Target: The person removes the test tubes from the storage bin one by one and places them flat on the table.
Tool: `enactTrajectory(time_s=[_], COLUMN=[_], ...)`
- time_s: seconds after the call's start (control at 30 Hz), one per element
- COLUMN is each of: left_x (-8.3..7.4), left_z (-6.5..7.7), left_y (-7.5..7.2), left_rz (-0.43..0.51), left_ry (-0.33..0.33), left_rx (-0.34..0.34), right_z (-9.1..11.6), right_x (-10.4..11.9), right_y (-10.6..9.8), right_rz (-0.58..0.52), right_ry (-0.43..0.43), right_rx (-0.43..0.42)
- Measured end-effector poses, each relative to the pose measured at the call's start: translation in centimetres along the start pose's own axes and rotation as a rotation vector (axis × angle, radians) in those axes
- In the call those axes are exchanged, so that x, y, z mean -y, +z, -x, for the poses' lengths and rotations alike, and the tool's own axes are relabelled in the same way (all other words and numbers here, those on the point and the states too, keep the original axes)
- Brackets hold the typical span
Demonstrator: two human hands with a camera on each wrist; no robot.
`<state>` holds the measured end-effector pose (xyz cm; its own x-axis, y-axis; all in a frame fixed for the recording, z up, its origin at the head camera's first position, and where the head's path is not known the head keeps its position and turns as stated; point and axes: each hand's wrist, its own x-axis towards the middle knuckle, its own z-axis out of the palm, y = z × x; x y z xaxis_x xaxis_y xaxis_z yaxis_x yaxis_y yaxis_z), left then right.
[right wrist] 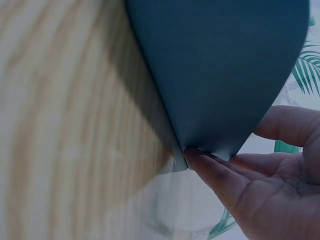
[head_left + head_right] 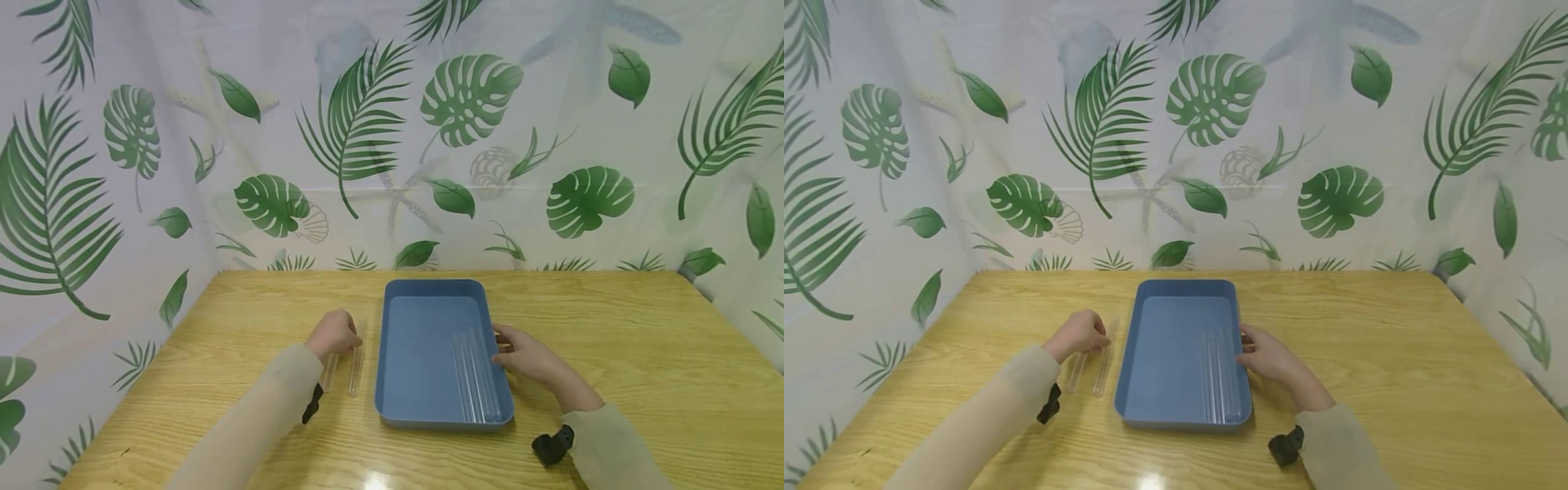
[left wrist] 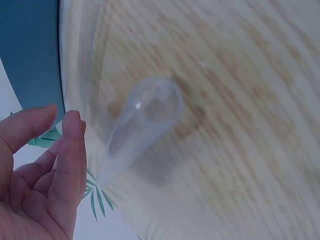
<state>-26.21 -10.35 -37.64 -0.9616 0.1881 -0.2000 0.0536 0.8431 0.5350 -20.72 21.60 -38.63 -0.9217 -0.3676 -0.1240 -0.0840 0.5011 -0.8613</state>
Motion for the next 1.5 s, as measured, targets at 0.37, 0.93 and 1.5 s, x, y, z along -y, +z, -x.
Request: enactTrajectory(time_s=[0.37,0.93,1.5], left_x=[-0.2,-0.14,-0.08], left_z=[0.12,0.36,0.23], left_y=[0.52,0.51,-0.03], left_rz=[-0.006,0.007,0.002], left_ry=[-0.003,0.023,0.006], left_rx=[-0.008,0.01,-0.014], right_z=[-0.09,-0.07,-0.1], right_x=[-0.23,-0.44,-0.33], right_y=[0.0,-0.02,-0.02], right_rz=[0.008,0.002,0.012], right_ry=[-0.001,-0.016,-0.012], right_rx=[-0.006,-0.007,-0.012])
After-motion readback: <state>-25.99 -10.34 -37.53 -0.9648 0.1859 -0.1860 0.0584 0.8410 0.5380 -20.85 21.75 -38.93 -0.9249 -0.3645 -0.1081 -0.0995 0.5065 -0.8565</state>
